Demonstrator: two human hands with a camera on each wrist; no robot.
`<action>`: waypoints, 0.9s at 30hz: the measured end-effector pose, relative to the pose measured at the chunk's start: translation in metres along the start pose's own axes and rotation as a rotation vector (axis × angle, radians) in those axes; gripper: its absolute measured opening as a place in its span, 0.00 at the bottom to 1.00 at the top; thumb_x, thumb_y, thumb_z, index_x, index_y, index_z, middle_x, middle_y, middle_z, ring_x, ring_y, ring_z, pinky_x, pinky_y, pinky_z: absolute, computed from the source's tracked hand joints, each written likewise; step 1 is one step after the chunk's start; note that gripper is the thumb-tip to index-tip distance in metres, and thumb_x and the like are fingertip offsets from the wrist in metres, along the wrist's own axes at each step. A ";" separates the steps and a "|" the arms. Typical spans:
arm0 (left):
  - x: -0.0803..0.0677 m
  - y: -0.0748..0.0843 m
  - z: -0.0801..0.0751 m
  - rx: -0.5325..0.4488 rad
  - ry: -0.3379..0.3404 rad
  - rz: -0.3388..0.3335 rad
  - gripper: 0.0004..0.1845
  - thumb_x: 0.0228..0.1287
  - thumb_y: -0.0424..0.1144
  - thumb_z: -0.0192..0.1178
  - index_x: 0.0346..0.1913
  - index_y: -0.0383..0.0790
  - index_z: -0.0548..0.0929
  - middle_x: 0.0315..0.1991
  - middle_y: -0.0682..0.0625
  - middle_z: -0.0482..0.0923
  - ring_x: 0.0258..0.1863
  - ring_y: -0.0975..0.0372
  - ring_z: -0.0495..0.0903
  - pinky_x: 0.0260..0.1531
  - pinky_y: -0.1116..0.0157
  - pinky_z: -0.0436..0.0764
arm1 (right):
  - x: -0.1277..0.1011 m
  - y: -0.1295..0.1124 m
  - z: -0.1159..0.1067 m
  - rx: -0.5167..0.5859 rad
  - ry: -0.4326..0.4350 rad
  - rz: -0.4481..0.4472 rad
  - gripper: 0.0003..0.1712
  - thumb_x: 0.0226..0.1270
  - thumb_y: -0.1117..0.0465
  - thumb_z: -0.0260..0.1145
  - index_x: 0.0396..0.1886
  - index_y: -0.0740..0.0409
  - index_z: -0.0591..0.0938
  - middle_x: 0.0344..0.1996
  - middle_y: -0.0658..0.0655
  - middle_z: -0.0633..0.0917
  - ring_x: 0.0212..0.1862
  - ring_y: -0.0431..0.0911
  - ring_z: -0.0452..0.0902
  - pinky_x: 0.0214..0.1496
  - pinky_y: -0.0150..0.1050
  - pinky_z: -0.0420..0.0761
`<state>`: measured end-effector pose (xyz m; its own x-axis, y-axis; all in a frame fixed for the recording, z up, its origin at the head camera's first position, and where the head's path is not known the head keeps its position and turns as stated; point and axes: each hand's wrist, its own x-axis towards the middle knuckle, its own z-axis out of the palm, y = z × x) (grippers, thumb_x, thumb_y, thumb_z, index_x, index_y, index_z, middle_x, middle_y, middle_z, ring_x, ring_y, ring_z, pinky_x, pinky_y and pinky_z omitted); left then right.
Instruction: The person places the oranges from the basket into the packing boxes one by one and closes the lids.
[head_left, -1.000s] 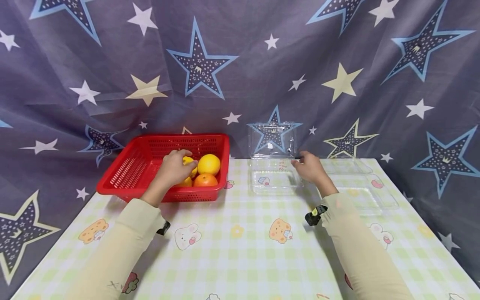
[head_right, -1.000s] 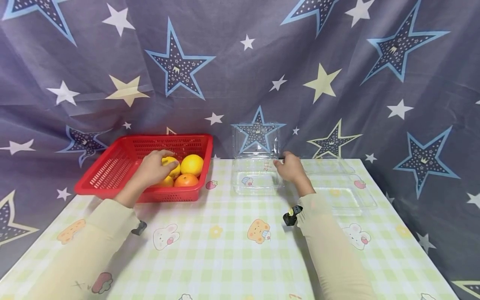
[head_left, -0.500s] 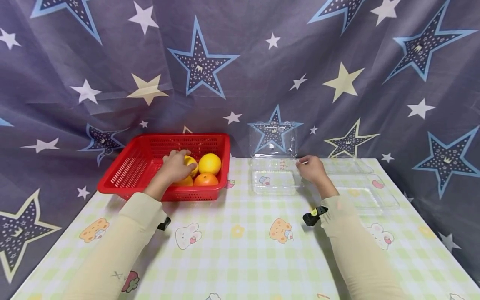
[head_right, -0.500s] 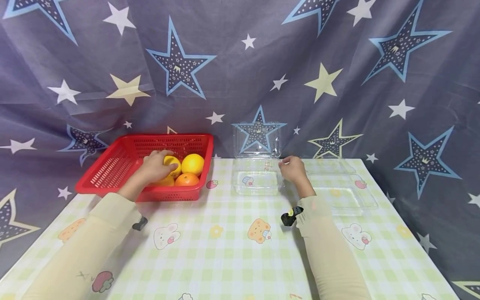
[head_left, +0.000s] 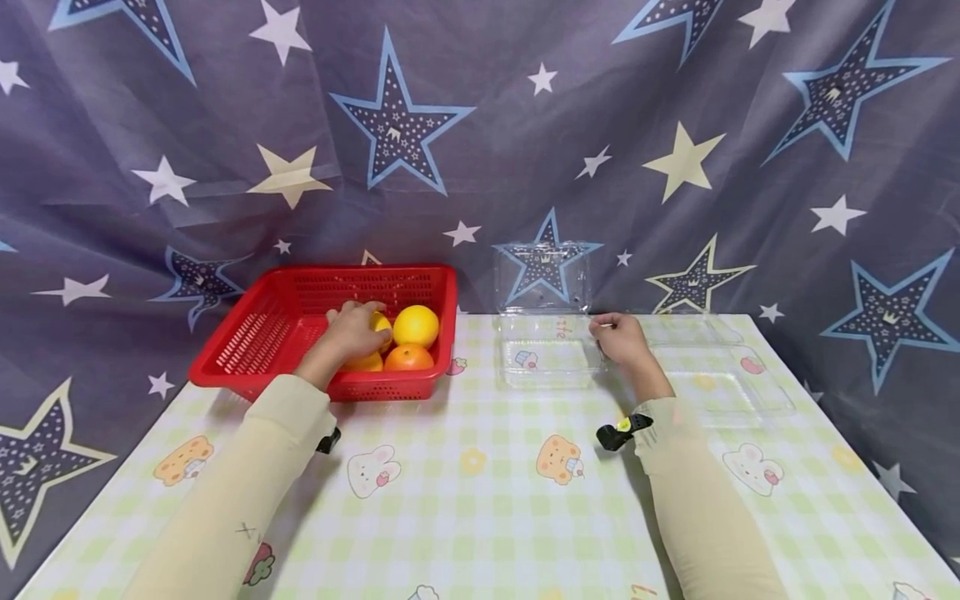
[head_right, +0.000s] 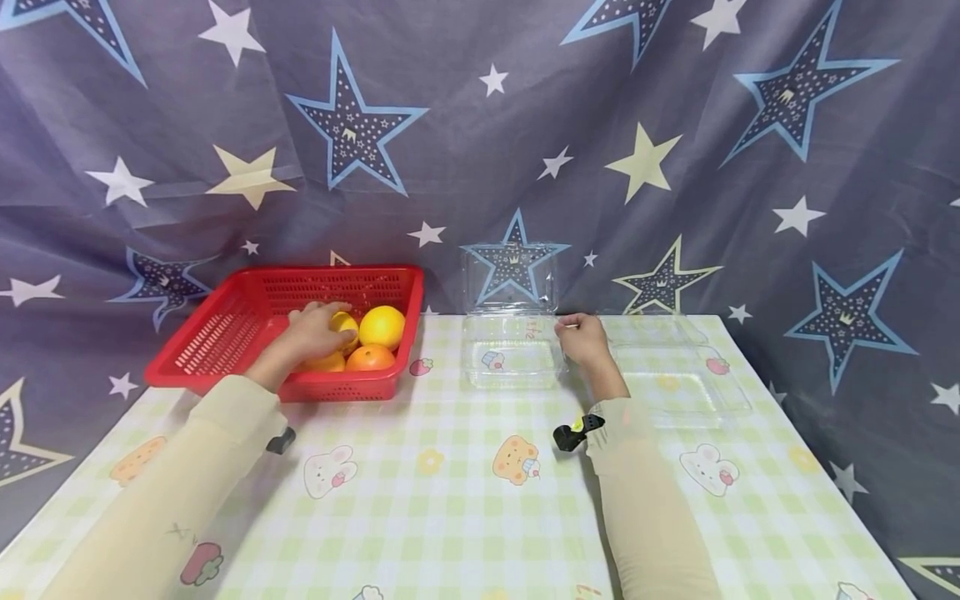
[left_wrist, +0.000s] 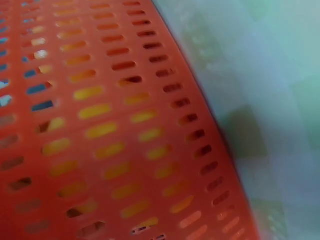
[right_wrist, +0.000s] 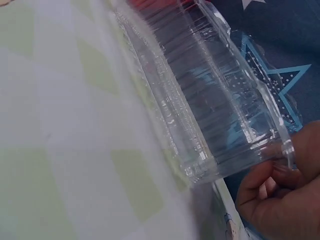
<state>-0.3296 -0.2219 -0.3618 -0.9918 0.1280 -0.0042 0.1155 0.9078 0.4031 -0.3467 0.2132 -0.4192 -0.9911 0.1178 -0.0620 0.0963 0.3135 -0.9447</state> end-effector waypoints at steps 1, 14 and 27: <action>0.001 0.000 0.000 0.003 -0.012 -0.007 0.34 0.69 0.43 0.60 0.74 0.33 0.67 0.64 0.28 0.68 0.57 0.35 0.60 0.59 0.40 0.59 | 0.000 0.001 0.000 0.014 -0.001 0.004 0.20 0.79 0.63 0.56 0.62 0.72 0.76 0.37 0.63 0.79 0.23 0.38 0.68 0.24 0.31 0.69; 0.015 -0.003 -0.003 0.034 -0.212 -0.091 0.42 0.66 0.46 0.58 0.80 0.37 0.58 0.71 0.25 0.52 0.61 0.32 0.55 0.58 0.37 0.68 | -0.002 0.003 0.002 0.097 0.003 -0.010 0.20 0.79 0.63 0.57 0.63 0.73 0.74 0.34 0.60 0.77 0.21 0.38 0.66 0.21 0.31 0.66; 0.021 0.002 -0.003 0.057 -0.237 -0.145 0.44 0.60 0.42 0.65 0.78 0.39 0.59 0.75 0.24 0.42 0.67 0.27 0.49 0.58 0.31 0.69 | -0.004 0.001 0.001 0.080 0.004 -0.020 0.22 0.80 0.63 0.56 0.64 0.74 0.73 0.33 0.61 0.77 0.21 0.38 0.66 0.21 0.31 0.67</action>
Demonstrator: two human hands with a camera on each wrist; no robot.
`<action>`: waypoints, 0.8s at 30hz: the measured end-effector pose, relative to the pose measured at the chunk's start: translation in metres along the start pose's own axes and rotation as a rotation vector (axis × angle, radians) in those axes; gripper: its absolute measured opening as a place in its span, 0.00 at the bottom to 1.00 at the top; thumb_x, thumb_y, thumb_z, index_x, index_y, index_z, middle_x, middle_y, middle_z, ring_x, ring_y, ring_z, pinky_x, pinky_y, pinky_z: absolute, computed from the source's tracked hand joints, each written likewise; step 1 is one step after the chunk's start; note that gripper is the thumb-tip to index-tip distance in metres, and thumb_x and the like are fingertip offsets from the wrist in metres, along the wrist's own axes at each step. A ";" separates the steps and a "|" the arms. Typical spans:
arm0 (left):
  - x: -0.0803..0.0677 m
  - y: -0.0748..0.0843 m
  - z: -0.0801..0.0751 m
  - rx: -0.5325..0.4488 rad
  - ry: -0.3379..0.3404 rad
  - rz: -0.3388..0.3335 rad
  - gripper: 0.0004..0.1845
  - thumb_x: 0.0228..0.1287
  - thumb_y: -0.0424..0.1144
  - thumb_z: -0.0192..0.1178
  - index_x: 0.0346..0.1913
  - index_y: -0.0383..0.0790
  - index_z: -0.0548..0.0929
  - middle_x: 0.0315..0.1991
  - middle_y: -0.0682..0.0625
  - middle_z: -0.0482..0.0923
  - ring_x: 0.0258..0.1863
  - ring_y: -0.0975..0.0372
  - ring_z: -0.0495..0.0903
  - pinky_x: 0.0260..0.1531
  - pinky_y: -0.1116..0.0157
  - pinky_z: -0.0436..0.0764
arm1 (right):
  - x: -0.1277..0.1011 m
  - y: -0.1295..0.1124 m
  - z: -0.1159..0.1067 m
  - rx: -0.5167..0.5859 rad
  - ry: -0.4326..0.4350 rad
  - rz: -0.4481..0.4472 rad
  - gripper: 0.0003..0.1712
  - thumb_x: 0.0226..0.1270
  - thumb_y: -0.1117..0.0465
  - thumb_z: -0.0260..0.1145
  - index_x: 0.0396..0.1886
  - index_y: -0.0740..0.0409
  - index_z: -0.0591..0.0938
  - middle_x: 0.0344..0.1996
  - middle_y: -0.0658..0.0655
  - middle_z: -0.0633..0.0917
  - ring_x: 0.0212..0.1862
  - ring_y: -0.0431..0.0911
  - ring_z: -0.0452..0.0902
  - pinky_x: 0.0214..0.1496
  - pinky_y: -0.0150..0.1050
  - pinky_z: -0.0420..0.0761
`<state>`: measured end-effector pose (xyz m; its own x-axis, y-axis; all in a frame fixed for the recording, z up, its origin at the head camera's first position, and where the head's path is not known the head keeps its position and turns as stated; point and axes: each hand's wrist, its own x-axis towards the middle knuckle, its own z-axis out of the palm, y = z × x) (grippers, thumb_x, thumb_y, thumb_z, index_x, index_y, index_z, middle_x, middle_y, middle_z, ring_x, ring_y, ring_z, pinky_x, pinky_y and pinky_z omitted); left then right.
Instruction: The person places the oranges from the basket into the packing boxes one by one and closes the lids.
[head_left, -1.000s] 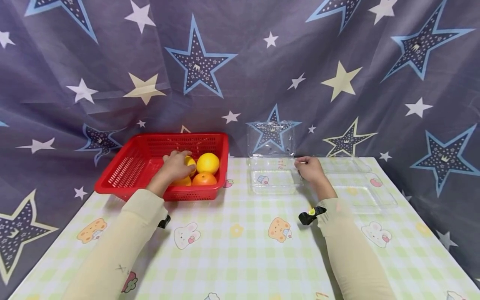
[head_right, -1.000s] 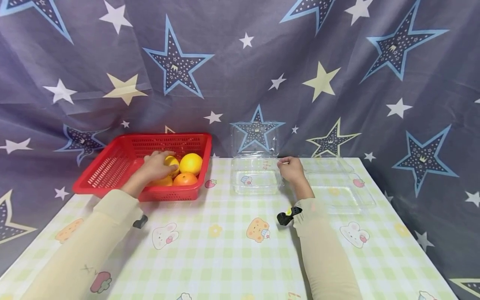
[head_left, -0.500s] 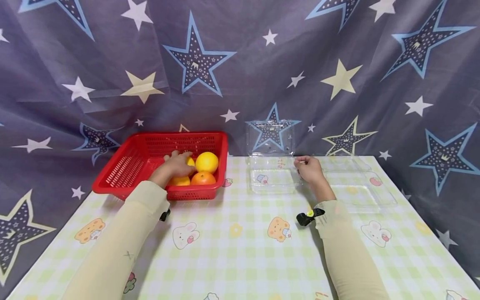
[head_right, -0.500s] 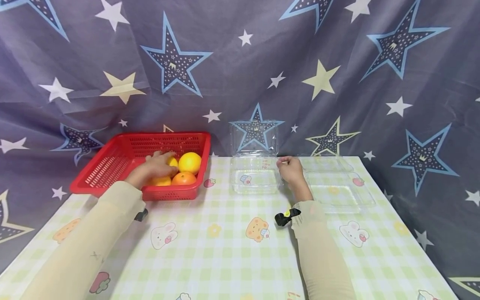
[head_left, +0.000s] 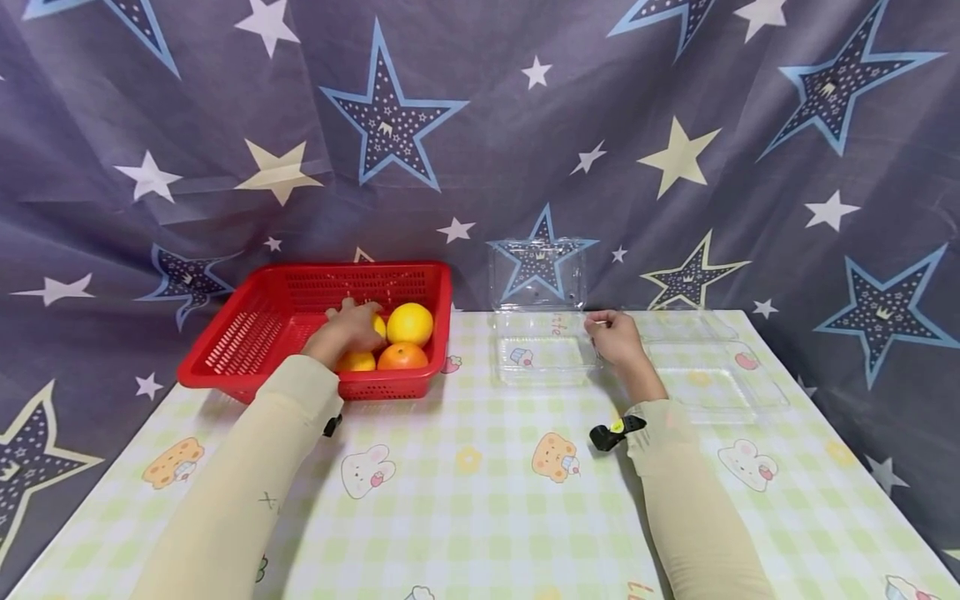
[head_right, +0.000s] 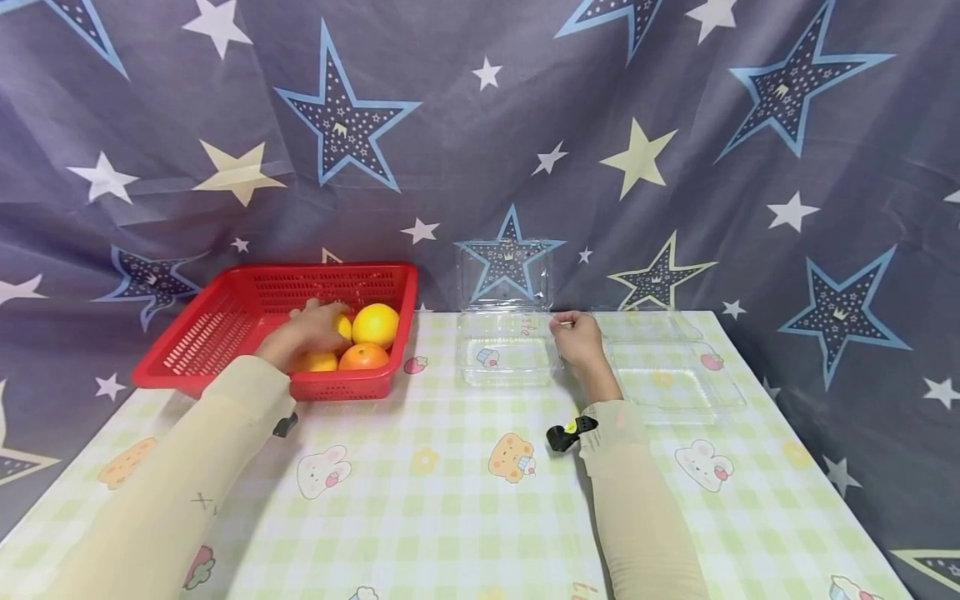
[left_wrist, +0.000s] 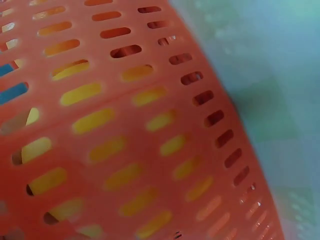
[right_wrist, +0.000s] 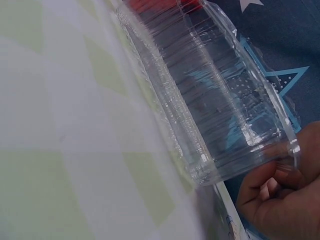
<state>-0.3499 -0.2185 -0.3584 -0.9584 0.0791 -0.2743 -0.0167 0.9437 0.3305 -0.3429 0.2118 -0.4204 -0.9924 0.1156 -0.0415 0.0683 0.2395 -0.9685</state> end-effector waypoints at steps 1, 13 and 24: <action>0.000 0.000 0.000 0.000 -0.008 -0.008 0.44 0.61 0.42 0.65 0.79 0.39 0.59 0.75 0.24 0.41 0.67 0.27 0.48 0.58 0.31 0.70 | 0.000 0.001 0.000 -0.003 -0.003 0.000 0.22 0.80 0.63 0.56 0.65 0.74 0.72 0.33 0.61 0.77 0.21 0.38 0.66 0.21 0.32 0.67; 0.002 -0.001 0.002 0.019 0.043 0.016 0.41 0.59 0.39 0.67 0.75 0.38 0.64 0.69 0.24 0.48 0.63 0.30 0.53 0.54 0.37 0.76 | 0.003 0.004 0.001 0.011 0.007 0.000 0.22 0.80 0.62 0.57 0.64 0.74 0.73 0.30 0.54 0.75 0.21 0.37 0.66 0.22 0.32 0.66; 0.002 -0.001 -0.003 0.019 0.160 0.095 0.39 0.58 0.38 0.71 0.72 0.35 0.69 0.62 0.26 0.56 0.59 0.31 0.56 0.52 0.39 0.77 | 0.005 0.006 0.001 0.003 0.011 0.002 0.22 0.80 0.62 0.57 0.65 0.73 0.73 0.38 0.62 0.77 0.25 0.39 0.68 0.23 0.31 0.68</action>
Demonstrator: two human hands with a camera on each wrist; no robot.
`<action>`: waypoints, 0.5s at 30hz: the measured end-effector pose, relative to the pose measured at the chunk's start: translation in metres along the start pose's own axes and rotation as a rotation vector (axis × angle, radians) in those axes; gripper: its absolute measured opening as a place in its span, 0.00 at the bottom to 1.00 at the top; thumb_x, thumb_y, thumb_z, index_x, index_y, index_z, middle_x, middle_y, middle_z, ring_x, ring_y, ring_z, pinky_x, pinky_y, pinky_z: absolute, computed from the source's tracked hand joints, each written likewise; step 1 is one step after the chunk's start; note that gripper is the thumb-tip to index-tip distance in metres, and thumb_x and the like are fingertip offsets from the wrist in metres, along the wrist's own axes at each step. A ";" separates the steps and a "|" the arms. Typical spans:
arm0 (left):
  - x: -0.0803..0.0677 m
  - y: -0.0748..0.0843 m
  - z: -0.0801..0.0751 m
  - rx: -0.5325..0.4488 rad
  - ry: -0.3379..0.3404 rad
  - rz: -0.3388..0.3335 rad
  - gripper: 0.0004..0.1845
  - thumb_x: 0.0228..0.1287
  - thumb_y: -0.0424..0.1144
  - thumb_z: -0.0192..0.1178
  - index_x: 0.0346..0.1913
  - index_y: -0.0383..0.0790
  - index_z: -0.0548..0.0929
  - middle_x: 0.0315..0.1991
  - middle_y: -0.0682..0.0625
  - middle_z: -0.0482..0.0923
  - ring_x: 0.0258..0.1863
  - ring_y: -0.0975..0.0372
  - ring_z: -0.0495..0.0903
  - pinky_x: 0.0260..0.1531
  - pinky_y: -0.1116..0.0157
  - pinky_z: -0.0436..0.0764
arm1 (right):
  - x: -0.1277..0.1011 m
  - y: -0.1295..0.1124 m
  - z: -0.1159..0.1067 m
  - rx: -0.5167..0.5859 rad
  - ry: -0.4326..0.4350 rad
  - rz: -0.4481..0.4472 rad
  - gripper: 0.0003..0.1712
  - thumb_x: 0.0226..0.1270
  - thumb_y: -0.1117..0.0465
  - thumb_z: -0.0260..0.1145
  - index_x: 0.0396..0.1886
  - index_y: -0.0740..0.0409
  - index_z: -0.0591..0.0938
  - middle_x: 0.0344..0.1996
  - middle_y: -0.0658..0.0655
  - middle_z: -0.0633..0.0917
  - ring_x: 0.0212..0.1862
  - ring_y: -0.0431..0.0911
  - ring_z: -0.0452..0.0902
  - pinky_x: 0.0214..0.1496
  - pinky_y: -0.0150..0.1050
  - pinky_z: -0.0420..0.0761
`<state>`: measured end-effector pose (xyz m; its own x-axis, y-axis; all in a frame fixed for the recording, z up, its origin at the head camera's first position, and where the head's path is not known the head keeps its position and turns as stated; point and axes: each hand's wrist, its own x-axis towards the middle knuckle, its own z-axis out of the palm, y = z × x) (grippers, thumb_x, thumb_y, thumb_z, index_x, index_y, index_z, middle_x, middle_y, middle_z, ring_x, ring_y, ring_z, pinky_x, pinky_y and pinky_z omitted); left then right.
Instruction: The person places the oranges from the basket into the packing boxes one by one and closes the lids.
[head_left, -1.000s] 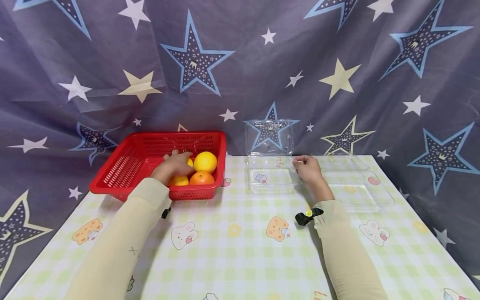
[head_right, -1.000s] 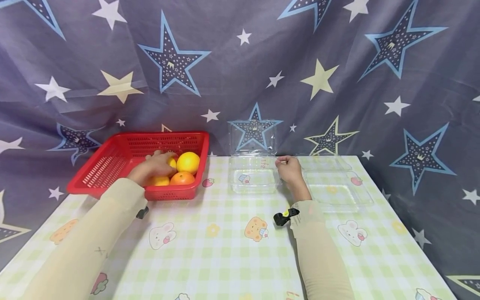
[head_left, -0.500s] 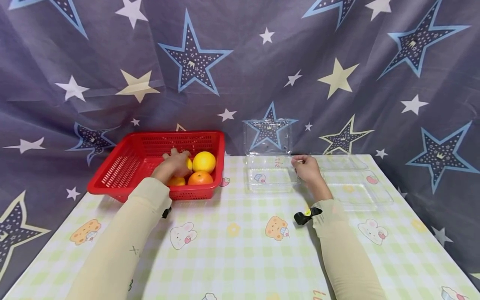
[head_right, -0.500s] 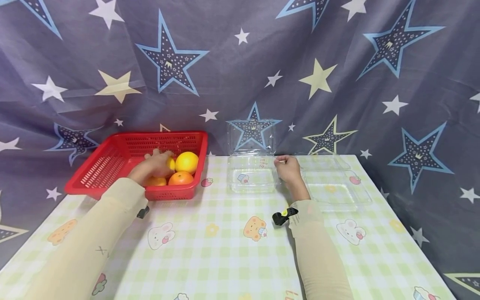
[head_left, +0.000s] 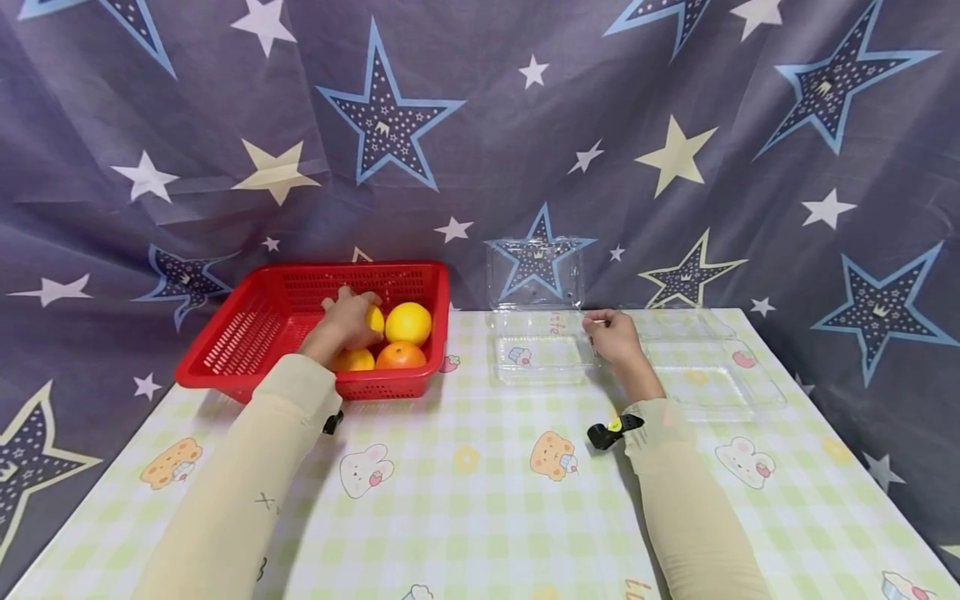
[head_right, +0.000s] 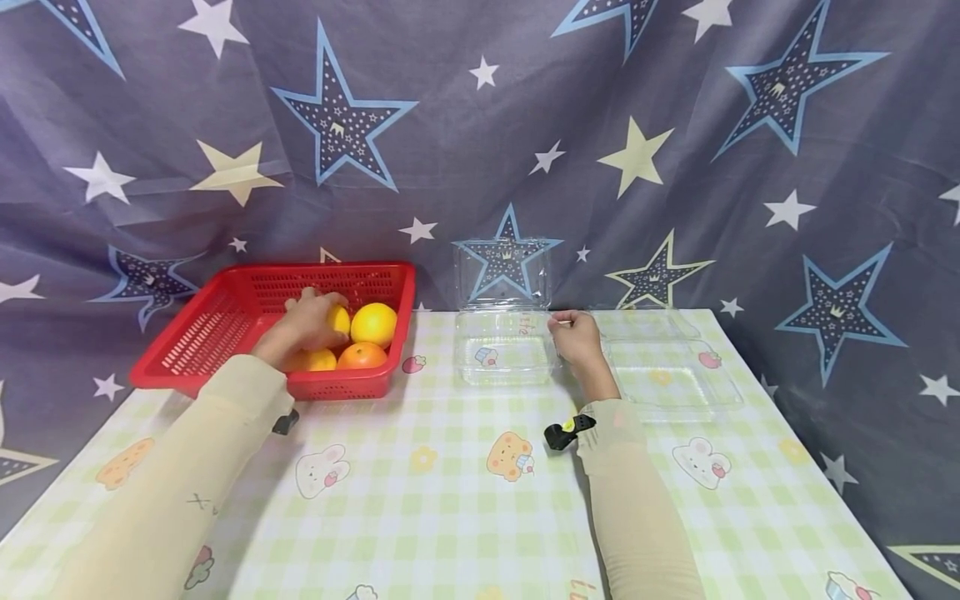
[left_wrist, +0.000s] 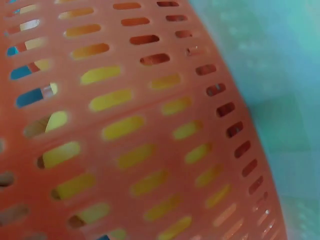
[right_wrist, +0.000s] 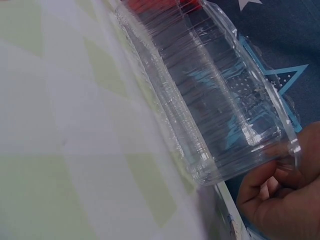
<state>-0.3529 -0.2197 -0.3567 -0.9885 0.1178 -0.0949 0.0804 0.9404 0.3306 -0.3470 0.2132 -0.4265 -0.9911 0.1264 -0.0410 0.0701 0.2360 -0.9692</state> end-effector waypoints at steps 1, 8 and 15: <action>0.000 0.000 -0.001 0.002 0.012 0.010 0.39 0.58 0.38 0.71 0.72 0.35 0.69 0.62 0.26 0.56 0.59 0.31 0.56 0.51 0.40 0.77 | 0.000 0.000 0.000 -0.001 0.000 -0.002 0.22 0.80 0.62 0.57 0.65 0.73 0.73 0.38 0.63 0.77 0.25 0.39 0.68 0.23 0.31 0.68; 0.000 0.002 -0.007 0.000 0.120 0.057 0.37 0.53 0.38 0.75 0.68 0.38 0.75 0.62 0.28 0.59 0.59 0.32 0.56 0.50 0.38 0.77 | -0.001 -0.002 0.000 -0.001 0.007 -0.012 0.22 0.80 0.62 0.57 0.64 0.73 0.74 0.38 0.62 0.77 0.25 0.39 0.69 0.23 0.31 0.69; 0.000 0.004 -0.013 -0.006 0.177 0.074 0.36 0.47 0.39 0.77 0.64 0.43 0.79 0.62 0.32 0.59 0.62 0.32 0.54 0.51 0.32 0.72 | -0.003 -0.001 0.002 -0.007 0.020 -0.022 0.21 0.80 0.63 0.57 0.64 0.74 0.74 0.36 0.60 0.77 0.26 0.39 0.69 0.25 0.30 0.70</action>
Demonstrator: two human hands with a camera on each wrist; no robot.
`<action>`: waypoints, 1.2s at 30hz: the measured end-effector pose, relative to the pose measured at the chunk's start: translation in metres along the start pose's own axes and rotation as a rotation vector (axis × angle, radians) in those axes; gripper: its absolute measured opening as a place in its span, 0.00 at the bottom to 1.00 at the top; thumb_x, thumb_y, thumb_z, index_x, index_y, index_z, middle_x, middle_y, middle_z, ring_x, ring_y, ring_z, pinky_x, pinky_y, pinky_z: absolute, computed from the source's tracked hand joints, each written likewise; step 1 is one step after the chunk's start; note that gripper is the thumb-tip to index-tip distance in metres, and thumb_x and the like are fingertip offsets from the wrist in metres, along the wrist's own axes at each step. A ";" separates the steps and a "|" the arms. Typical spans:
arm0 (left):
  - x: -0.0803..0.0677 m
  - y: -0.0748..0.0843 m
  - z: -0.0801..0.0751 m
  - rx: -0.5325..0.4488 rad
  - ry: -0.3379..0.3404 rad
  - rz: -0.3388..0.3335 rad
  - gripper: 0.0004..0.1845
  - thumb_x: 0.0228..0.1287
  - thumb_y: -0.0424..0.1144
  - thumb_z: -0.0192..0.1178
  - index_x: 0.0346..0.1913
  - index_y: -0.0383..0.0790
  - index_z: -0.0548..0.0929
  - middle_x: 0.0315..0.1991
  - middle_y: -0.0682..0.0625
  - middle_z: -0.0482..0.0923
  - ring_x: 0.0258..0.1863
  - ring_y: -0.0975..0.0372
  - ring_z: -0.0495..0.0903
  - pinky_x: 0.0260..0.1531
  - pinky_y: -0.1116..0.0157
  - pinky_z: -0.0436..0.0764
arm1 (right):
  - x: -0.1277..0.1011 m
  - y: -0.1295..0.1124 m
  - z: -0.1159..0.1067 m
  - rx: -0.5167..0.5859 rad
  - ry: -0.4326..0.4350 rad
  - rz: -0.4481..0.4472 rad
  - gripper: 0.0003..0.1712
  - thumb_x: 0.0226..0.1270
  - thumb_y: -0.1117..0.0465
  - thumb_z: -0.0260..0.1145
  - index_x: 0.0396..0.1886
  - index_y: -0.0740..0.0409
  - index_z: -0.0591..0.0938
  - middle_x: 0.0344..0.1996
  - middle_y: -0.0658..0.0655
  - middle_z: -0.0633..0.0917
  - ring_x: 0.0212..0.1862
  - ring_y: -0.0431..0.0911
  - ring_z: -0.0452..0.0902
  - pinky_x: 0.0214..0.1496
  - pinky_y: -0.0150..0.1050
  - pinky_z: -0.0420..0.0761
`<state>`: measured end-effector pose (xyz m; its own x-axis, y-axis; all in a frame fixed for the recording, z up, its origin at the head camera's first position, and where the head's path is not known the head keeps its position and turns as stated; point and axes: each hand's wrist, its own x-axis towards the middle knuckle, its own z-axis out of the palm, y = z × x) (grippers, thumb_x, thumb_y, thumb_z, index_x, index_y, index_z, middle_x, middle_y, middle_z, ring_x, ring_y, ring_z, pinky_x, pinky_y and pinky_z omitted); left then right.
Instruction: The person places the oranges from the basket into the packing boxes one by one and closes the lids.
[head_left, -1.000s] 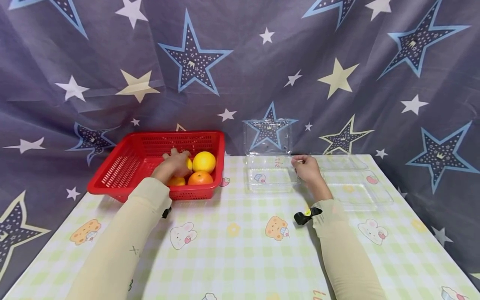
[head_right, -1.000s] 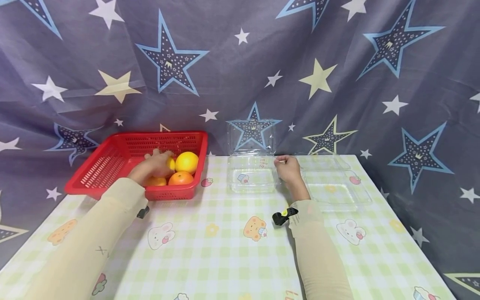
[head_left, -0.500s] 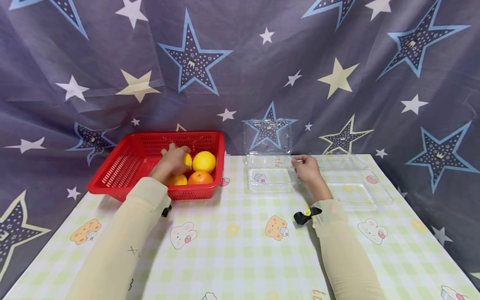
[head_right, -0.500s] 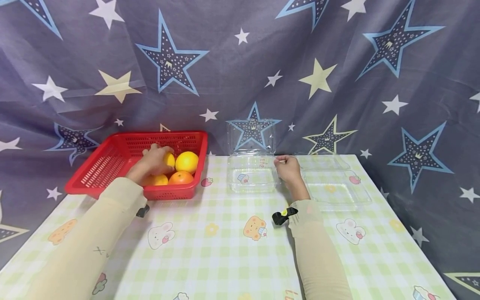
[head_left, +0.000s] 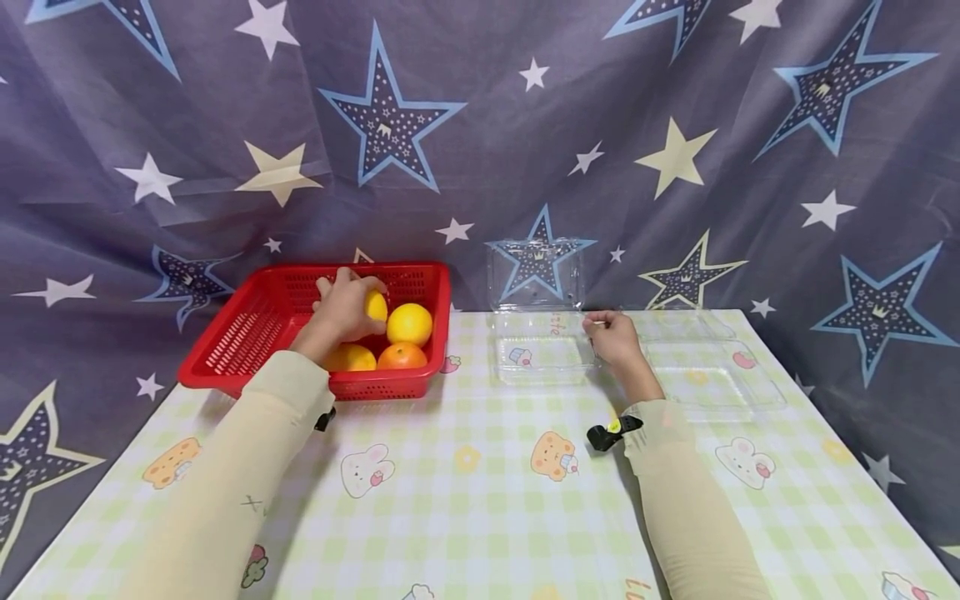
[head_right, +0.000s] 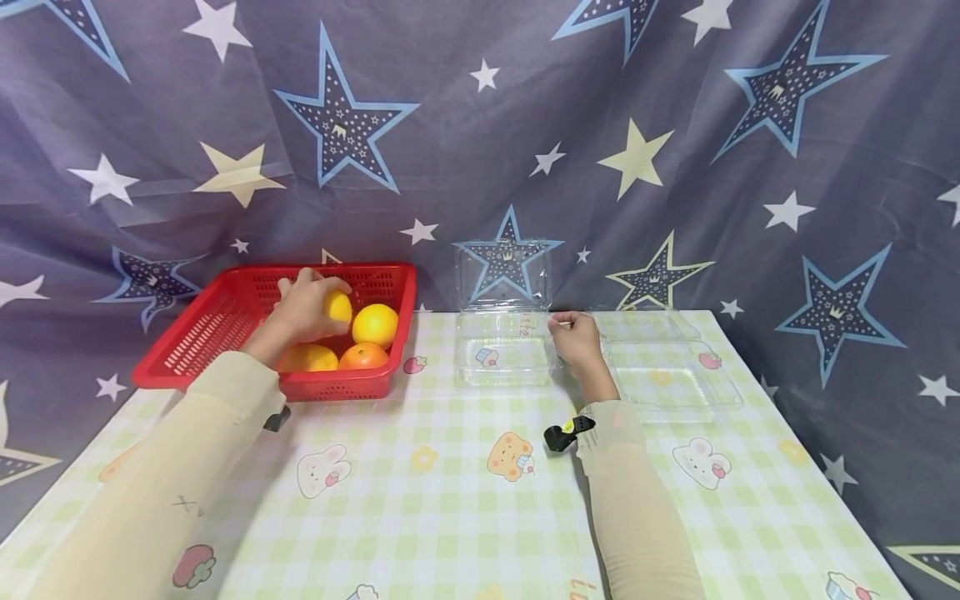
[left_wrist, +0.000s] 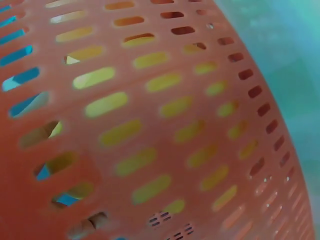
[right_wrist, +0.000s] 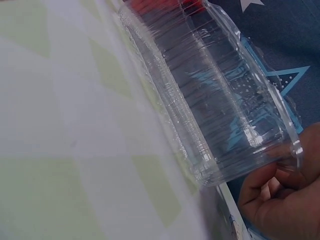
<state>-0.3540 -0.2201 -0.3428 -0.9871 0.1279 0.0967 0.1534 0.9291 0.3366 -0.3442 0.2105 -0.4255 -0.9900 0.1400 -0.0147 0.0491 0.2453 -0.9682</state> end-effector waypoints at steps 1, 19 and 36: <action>0.000 0.001 -0.001 0.003 0.002 0.003 0.36 0.47 0.39 0.78 0.63 0.44 0.79 0.62 0.32 0.59 0.62 0.32 0.53 0.51 0.31 0.71 | 0.000 0.000 0.000 0.000 0.003 -0.001 0.21 0.80 0.63 0.57 0.64 0.74 0.74 0.36 0.59 0.76 0.27 0.39 0.69 0.25 0.30 0.70; -0.005 0.033 -0.008 0.012 0.048 0.090 0.36 0.45 0.41 0.79 0.63 0.46 0.79 0.69 0.31 0.56 0.67 0.33 0.49 0.55 0.26 0.66 | 0.003 0.004 0.001 -0.020 0.026 -0.003 0.19 0.80 0.61 0.58 0.61 0.71 0.76 0.35 0.54 0.77 0.35 0.45 0.74 0.30 0.30 0.73; -0.006 0.089 0.005 0.015 0.134 0.202 0.39 0.41 0.44 0.81 0.63 0.53 0.81 0.66 0.41 0.62 0.66 0.43 0.55 0.52 0.43 0.70 | 0.000 0.002 -0.001 -0.015 0.004 0.006 0.22 0.80 0.61 0.56 0.65 0.72 0.74 0.38 0.57 0.77 0.35 0.45 0.73 0.29 0.31 0.73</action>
<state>-0.3342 -0.1365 -0.3184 -0.9214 0.2652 0.2841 0.3451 0.8945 0.2842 -0.3439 0.2122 -0.4272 -0.9893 0.1448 -0.0193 0.0566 0.2584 -0.9644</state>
